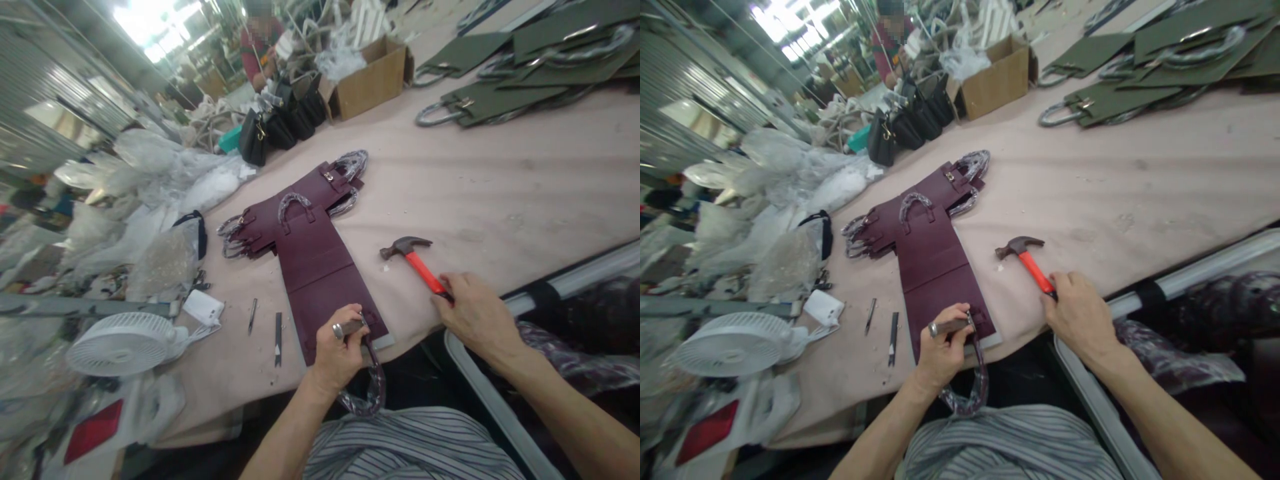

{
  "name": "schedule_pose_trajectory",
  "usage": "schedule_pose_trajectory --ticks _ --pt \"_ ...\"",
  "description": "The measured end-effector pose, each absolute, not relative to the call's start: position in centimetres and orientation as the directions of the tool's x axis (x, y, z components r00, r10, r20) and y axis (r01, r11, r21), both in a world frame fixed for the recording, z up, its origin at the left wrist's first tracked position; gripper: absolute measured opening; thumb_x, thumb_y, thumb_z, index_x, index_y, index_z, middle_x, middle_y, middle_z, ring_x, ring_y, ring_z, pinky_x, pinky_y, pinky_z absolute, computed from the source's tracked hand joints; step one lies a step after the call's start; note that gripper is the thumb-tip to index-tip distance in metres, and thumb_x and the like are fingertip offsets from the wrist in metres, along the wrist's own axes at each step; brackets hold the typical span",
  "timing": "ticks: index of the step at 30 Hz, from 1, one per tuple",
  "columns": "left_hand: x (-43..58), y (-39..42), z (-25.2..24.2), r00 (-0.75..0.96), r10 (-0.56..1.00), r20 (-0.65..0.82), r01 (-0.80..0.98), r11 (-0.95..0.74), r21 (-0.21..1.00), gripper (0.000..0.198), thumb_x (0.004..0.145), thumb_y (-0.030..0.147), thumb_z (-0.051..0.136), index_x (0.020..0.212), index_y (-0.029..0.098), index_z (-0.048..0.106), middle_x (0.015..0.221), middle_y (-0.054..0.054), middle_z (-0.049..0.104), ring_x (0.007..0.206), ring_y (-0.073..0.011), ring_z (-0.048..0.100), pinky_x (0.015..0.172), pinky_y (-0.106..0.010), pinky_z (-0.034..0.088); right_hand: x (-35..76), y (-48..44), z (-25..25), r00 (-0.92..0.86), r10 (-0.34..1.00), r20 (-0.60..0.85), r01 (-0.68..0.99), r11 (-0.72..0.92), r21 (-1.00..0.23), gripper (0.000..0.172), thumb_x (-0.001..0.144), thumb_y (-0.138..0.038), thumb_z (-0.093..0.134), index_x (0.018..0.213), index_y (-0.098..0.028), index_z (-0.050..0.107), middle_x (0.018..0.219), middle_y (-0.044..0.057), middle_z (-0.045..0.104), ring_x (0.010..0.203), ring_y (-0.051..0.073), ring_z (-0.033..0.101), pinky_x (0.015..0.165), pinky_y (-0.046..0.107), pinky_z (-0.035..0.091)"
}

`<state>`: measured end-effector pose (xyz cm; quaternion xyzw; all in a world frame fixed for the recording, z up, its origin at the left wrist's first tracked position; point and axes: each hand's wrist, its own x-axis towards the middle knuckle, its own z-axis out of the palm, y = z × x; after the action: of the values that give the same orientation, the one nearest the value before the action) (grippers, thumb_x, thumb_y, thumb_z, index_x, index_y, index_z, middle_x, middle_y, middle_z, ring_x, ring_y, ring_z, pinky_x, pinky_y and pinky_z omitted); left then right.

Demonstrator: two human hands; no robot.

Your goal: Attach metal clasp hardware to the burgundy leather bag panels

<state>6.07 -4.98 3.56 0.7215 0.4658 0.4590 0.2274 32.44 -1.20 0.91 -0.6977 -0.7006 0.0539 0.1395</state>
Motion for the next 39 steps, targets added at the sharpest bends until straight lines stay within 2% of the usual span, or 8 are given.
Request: schedule_pose_trajectory --ticks 5,14,21,24,27,29,34,39 --pt "6.1 -5.0 3.6 0.153 0.87 0.469 0.46 -0.482 0.746 0.013 0.086 0.008 0.06 0.09 0.019 0.063 0.094 -0.007 0.075 0.101 -0.0211 0.073 0.094 -0.037 0.061 31.7 -0.4 2.0 0.052 0.997 -0.058 0.985 -0.061 -0.162 0.02 0.094 -0.028 0.049 0.104 -0.015 0.061 0.095 0.011 0.064 0.081 0.025 0.063 0.067 0.034 0.042" --pt "6.0 -5.1 3.4 0.199 0.833 0.517 0.505 -0.539 0.674 0.015 0.087 0.007 0.058 0.094 0.02 0.062 0.096 -0.008 0.075 0.102 -0.0215 0.074 0.095 -0.038 0.062 31.6 -0.5 2.4 0.054 0.996 -0.069 0.986 -0.064 -0.156 0.02 0.095 -0.028 0.051 0.106 -0.015 0.061 0.099 0.011 0.065 0.084 0.025 0.065 0.067 0.033 0.04" --pt "6.1 -4.7 3.6 0.213 0.828 0.519 0.47 -0.553 0.688 0.015 0.086 0.007 0.058 0.093 0.02 0.062 0.095 -0.008 0.075 0.101 -0.0209 0.074 0.094 -0.037 0.061 31.3 -0.4 2.9 0.068 0.988 -0.142 0.977 -0.094 -0.19 0.022 0.096 -0.029 0.05 0.11 -0.015 0.06 0.105 0.012 0.063 0.091 0.027 0.064 0.071 0.034 0.04" --pt "6.1 -4.7 3.5 0.188 0.848 0.496 0.463 -0.522 0.717 0.015 0.084 0.007 0.06 0.092 0.02 0.062 0.097 -0.008 0.074 0.101 -0.0212 0.073 0.093 -0.036 0.061 31.3 -0.2 3.3 0.086 0.981 -0.171 0.951 -0.133 -0.281 0.022 0.095 -0.027 0.049 0.108 -0.013 0.061 0.105 0.015 0.062 0.093 0.03 0.062 0.074 0.036 0.039" --pt "6.0 -4.5 3.4 0.187 0.861 0.472 0.451 -0.502 0.738 0.016 0.083 0.007 0.06 0.093 0.02 0.062 0.101 -0.008 0.074 0.101 -0.0208 0.072 0.093 -0.036 0.06 31.5 0.4 3.8 0.146 0.955 -0.26 0.811 -0.266 -0.522 0.015 0.088 -0.02 0.054 0.101 -0.015 0.06 0.101 0.013 0.06 0.096 0.03 0.059 0.076 0.036 0.039" --pt "6.1 -4.4 3.4 0.195 0.864 0.463 0.445 -0.499 0.744 0.018 0.083 0.007 0.06 0.095 0.02 0.062 0.102 -0.009 0.073 0.102 -0.0207 0.072 0.094 -0.037 0.059 31.7 0.9 4.2 0.153 0.925 -0.349 0.691 -0.353 -0.631 0.011 0.08 -0.017 0.059 0.091 -0.017 0.059 0.087 0.009 0.059 0.089 0.027 0.058 0.072 0.034 0.039" --pt "6.8 -4.4 3.7 0.182 0.885 0.429 0.42 -0.464 0.78 0.016 0.082 0.007 0.059 0.092 0.019 0.062 0.102 -0.009 0.07 0.101 -0.0206 0.07 0.09 -0.034 0.058 31.0 1.2 5.5 0.019 0.827 -0.561 0.421 -0.516 -0.746 0.006 0.078 -0.019 0.055 0.077 -0.021 0.049 0.065 0.0 0.052 0.055 0.014 0.05 0.051 0.026 0.043" --pt "7.2 -4.6 3.8 0.152 0.902 0.404 0.396 -0.43 0.811 0.017 0.081 0.006 0.059 0.089 0.019 0.062 0.098 -0.007 0.07 0.098 -0.0203 0.069 0.09 -0.033 0.057 29.8 -0.8 9.0 -0.028 0.822 -0.569 0.291 -0.538 -0.791 0.016 0.092 -0.035 0.041 0.081 -0.024 0.042 0.059 -0.007 0.039 0.038 0.008 0.03 0.036 0.022 0.032"
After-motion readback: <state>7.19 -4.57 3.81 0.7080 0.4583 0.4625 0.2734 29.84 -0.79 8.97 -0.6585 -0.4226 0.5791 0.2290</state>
